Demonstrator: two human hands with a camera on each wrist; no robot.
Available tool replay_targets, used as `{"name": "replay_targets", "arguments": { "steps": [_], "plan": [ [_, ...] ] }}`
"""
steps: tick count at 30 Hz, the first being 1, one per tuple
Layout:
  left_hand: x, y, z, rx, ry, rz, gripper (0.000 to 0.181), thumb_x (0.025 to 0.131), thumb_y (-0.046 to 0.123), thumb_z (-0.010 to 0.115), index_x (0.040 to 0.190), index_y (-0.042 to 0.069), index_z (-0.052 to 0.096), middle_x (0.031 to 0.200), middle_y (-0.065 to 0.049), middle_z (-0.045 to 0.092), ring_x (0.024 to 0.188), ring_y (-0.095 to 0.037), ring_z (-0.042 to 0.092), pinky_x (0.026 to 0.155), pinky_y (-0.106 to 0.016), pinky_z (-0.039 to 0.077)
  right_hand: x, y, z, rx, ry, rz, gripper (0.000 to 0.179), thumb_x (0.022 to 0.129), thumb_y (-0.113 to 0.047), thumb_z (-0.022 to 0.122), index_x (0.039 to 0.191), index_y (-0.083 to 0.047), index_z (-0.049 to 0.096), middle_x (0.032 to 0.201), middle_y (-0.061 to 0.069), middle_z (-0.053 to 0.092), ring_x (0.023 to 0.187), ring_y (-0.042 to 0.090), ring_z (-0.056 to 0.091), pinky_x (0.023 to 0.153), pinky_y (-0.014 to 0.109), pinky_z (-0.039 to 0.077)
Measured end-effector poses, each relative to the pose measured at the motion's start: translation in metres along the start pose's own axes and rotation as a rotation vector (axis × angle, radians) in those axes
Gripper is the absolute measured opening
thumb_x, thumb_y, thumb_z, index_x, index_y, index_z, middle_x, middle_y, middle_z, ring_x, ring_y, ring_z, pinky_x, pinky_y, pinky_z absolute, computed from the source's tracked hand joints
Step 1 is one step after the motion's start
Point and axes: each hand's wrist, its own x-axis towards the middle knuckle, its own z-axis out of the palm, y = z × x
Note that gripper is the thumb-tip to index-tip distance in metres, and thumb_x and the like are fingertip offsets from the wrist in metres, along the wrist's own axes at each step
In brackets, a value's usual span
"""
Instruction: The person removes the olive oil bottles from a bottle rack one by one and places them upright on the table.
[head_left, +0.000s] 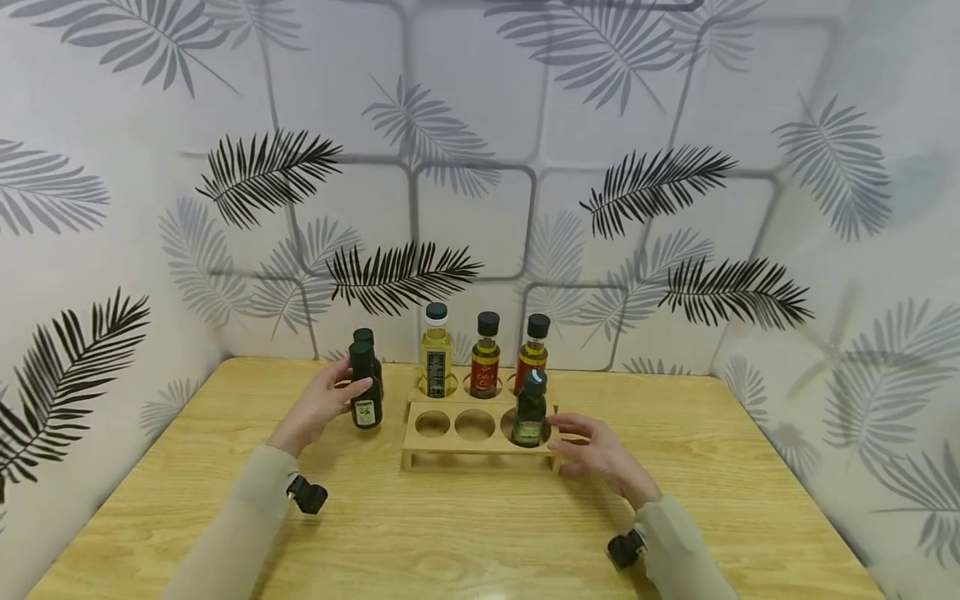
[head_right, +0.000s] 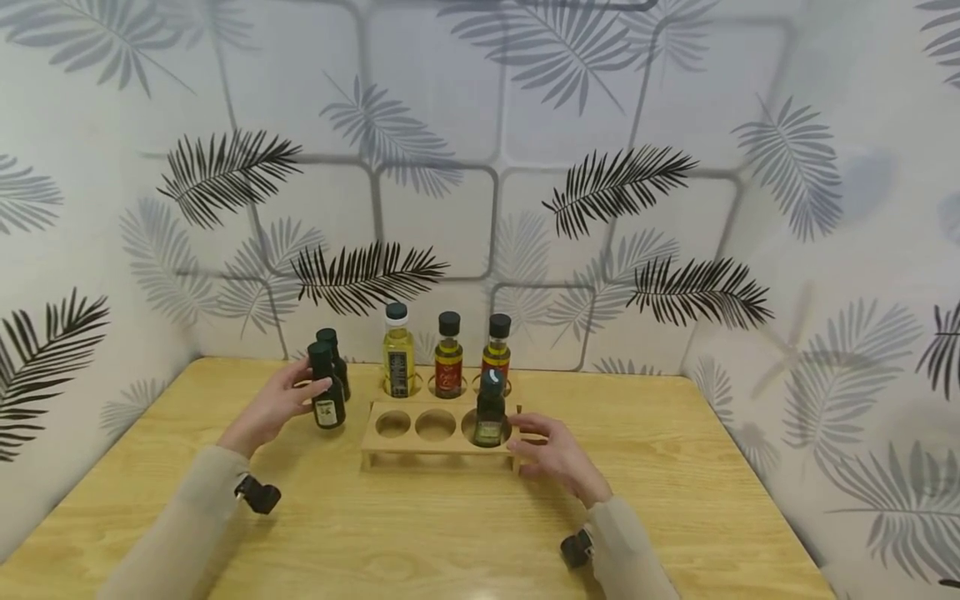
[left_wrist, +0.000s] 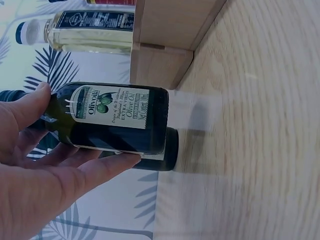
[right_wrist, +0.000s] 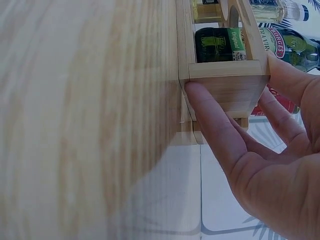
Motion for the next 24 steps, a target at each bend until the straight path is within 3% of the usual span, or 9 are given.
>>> {"name": "replay_targets", "arguments": {
  "steps": [4, 15, 24],
  "plan": [
    [0.001, -0.004, -0.006, -0.004, 0.006, -0.001, 0.067, 0.102, 0.032, 0.055, 0.156, 0.007, 0.023, 0.152, -0.026, 0.030, 0.138, -0.046, 0.036, 0.109, -0.062, 0.035, 0.000, 0.000, 0.000, -0.009, 0.003, 0.000, 0.049, 0.093, -0.020, 0.068, 0.139, -0.008, 0.054, 0.149, 0.023, 0.040, 0.130, 0.040, 0.048, 0.081, 0.042, 0.059],
    [0.001, -0.008, -0.021, -0.005, 0.050, -0.047, 0.076, 0.103, 0.028, 0.052, 0.158, 0.004, 0.006, 0.155, -0.030, 0.019, 0.142, -0.046, 0.028, 0.110, -0.062, 0.033, 0.001, 0.001, -0.003, 0.001, -0.006, -0.010, 0.048, 0.094, -0.018, 0.067, 0.139, -0.008, 0.054, 0.150, 0.022, 0.040, 0.131, 0.039, 0.047, 0.082, 0.043, 0.059],
    [0.002, -0.018, -0.030, -0.023, 0.074, -0.067, 0.072, 0.104, 0.027, 0.051, 0.159, 0.010, 0.007, 0.157, -0.030, 0.016, 0.144, -0.047, 0.025, 0.111, -0.063, 0.030, -0.001, 0.000, -0.002, 0.001, -0.006, -0.008, 0.049, 0.095, -0.017, 0.067, 0.141, -0.009, 0.052, 0.149, 0.021, 0.042, 0.127, 0.036, 0.051, 0.081, 0.042, 0.059]
  ]
}}
